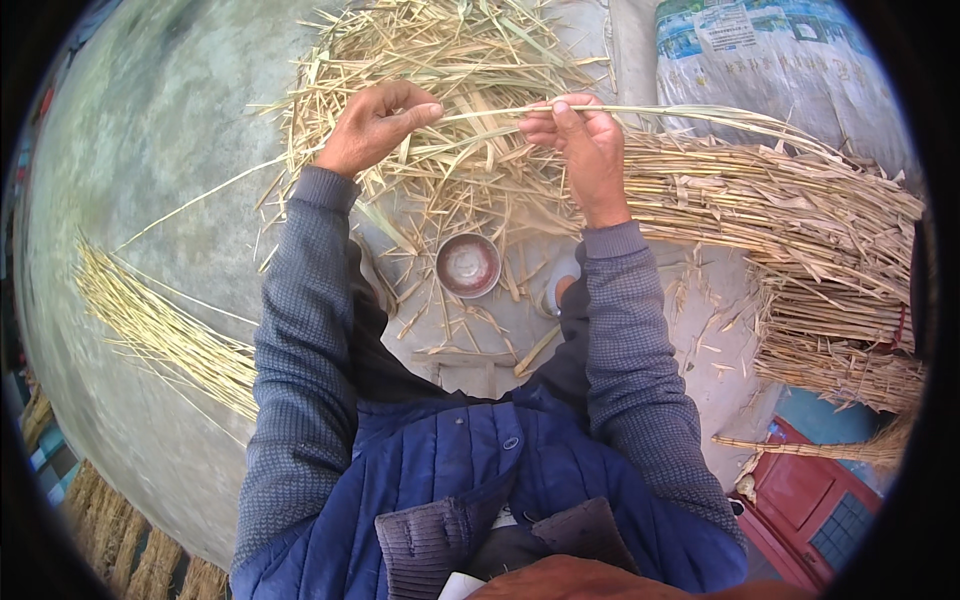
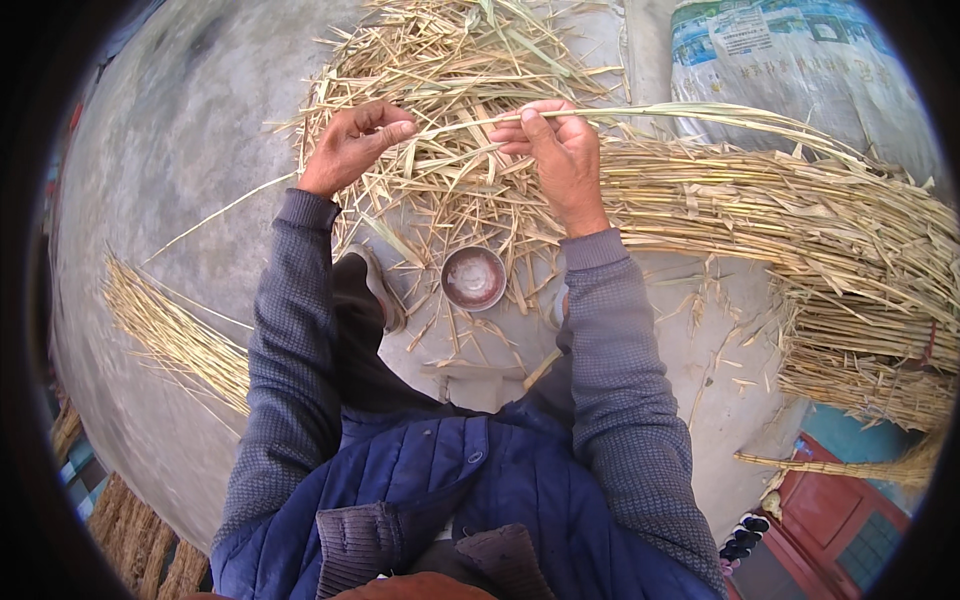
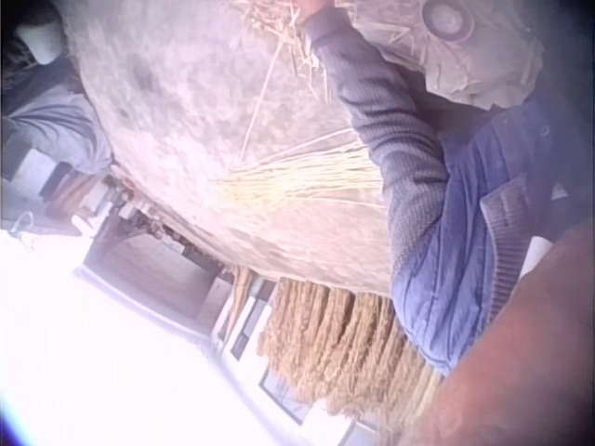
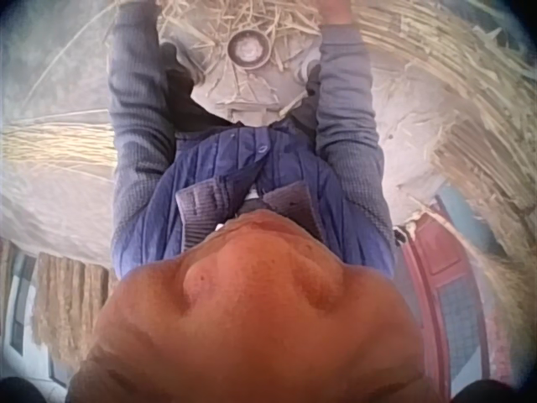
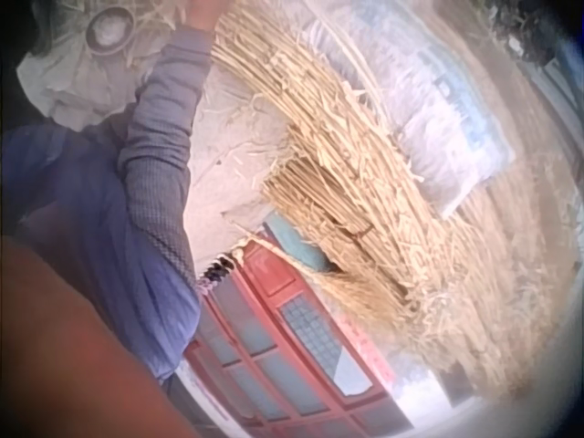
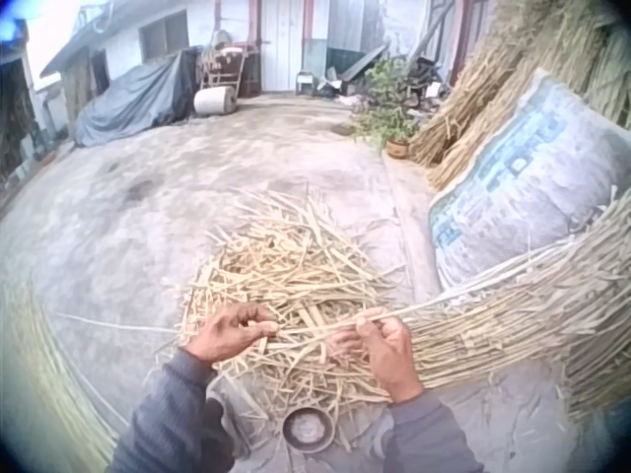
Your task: The person sits on the floor and repeatedly picks up dried plant stalks, strips off the outer layers by hand, and places the processed pieces into a pile. The person continues this repetitive action throughout the clip.
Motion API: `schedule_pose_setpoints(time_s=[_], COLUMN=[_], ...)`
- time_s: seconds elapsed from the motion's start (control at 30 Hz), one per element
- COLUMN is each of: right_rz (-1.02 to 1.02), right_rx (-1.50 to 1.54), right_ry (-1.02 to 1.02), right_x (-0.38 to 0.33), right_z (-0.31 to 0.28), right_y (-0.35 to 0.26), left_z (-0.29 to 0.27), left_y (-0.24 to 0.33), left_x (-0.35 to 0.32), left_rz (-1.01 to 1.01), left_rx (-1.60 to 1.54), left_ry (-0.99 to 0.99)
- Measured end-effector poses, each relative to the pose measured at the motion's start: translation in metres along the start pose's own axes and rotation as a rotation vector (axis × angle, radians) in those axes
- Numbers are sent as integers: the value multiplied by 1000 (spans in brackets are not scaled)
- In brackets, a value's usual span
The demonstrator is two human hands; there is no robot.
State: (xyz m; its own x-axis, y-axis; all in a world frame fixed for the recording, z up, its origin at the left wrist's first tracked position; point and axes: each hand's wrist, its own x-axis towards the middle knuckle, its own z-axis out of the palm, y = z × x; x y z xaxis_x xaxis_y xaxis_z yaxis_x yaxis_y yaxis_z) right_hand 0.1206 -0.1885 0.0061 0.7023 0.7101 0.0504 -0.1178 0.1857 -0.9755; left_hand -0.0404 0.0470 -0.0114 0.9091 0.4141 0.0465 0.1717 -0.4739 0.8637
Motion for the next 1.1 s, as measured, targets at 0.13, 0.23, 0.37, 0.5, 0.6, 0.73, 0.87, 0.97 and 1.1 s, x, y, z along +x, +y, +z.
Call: schedule_pose_setpoints(time_s=[0.13, 0.23, 0.37, 0.5, 0.6, 0.73, 0.87, 0.97, 1.1], right_rz=[-5, 24, -16, 11, 17, 53, 85, 17, -309], right_rx=[10, 5, -26, -66, -82, -579, -1166, -1293, -893], right_ry=[75, 25, -25, 26, 86, 72, 30, 42, 221], right_x=[4, 2, -1, -1, -1, -3, 4, 11, 24], right_z=[2, 13, 25, 26, 24, 15, -13, -11, -7], right_y=[1, 5, 12, 13, 15, 19, 14, 14, 2], left_z=[5, 11, 20, 20, 18, 16, 11, 11, 8], left_y=[17, 26, 31, 29, 24, 13, 0, -5, 5], left_x=[-1, -2, -4, -6, -7, -8, -15, -28, -43], left_rz=[66, 86, 145, 163, 178, 294, 379, 422, 492], left_rx=[20, 113, 143, 204, 299, 491, 609, 678, 833], left_ry=[-112, -84, -55, -61, -83, -38, -29, 11, 16])
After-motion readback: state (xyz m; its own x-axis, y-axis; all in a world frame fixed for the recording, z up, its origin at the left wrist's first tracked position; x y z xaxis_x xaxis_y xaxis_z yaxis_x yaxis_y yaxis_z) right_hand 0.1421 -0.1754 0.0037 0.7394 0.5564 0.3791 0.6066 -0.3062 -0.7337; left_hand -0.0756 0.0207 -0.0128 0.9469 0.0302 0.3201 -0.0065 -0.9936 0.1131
